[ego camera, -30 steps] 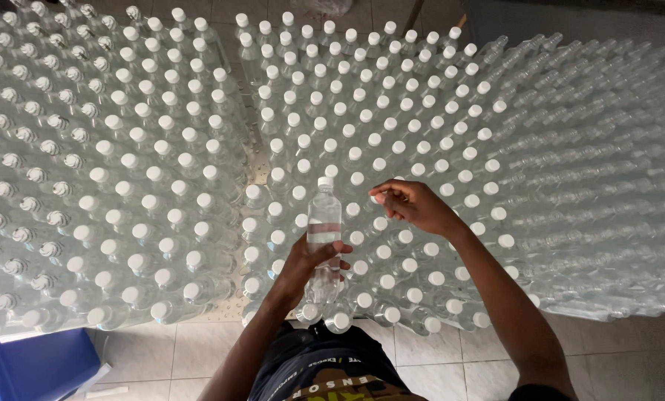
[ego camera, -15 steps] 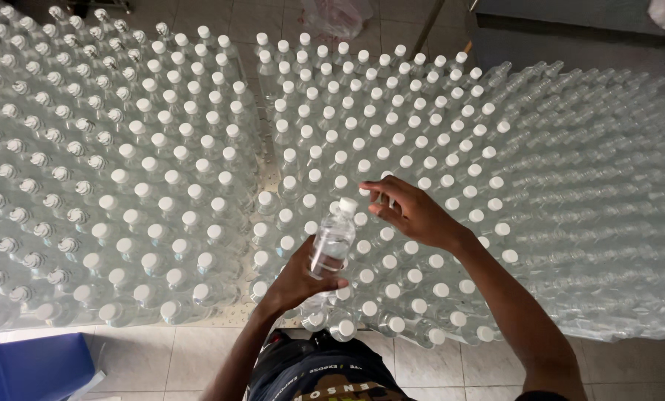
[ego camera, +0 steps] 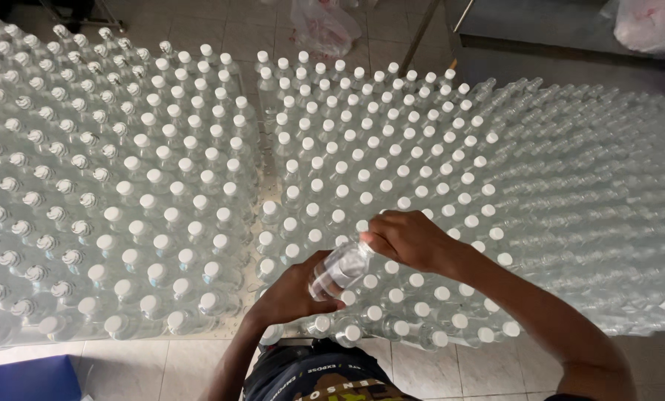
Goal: The person picks up clear plastic bottles from a large collection on a table, screws white caps onto them, and places them back. Another person is visible nearby also working with the bottles.
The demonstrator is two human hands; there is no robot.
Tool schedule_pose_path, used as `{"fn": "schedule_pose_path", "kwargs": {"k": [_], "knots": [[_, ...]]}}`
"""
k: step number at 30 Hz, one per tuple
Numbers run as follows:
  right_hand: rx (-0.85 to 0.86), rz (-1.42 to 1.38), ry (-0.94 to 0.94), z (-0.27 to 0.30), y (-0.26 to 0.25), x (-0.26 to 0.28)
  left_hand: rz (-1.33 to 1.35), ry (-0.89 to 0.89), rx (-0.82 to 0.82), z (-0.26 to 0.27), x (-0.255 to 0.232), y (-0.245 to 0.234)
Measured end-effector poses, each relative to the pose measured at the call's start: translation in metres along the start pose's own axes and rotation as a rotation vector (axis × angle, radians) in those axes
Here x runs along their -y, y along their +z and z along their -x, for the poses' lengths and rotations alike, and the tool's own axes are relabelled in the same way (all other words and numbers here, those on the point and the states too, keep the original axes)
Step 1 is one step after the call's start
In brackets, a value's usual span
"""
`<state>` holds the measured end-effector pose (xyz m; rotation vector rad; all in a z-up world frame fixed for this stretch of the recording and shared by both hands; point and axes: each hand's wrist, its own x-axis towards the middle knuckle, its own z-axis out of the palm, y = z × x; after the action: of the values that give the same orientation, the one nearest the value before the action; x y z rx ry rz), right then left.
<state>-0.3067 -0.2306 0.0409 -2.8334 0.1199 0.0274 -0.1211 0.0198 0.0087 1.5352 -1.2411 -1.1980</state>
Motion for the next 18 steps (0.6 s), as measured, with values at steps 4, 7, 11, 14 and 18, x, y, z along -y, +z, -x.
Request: {"fn": "schedule_pose_path", "kwargs": {"k": [4,7,11,14,18], "knots": [[0.12,-0.053,0.198,-0.002,0.001,0.006,-0.139,-0.057,0.023,0.002,0.0,-0.003],[0.07,-0.149,0.079,-0.001,-0.021,0.025,-0.046,-0.057,0.031,0.004,0.014,-0.011],[0.092,-0.102,-0.193,0.006,-0.012,0.024,0.001,-0.053,0.126,0.013,0.023,-0.018],[0.122,-0.298,-0.15,0.009,0.018,0.028,-0.177,-0.07,0.226,0.019,0.021,-0.025],[0.23,-1.171,0.695,-0.008,0.023,0.063,-0.415,-0.021,0.032,0.025,0.025,-0.021]]}}
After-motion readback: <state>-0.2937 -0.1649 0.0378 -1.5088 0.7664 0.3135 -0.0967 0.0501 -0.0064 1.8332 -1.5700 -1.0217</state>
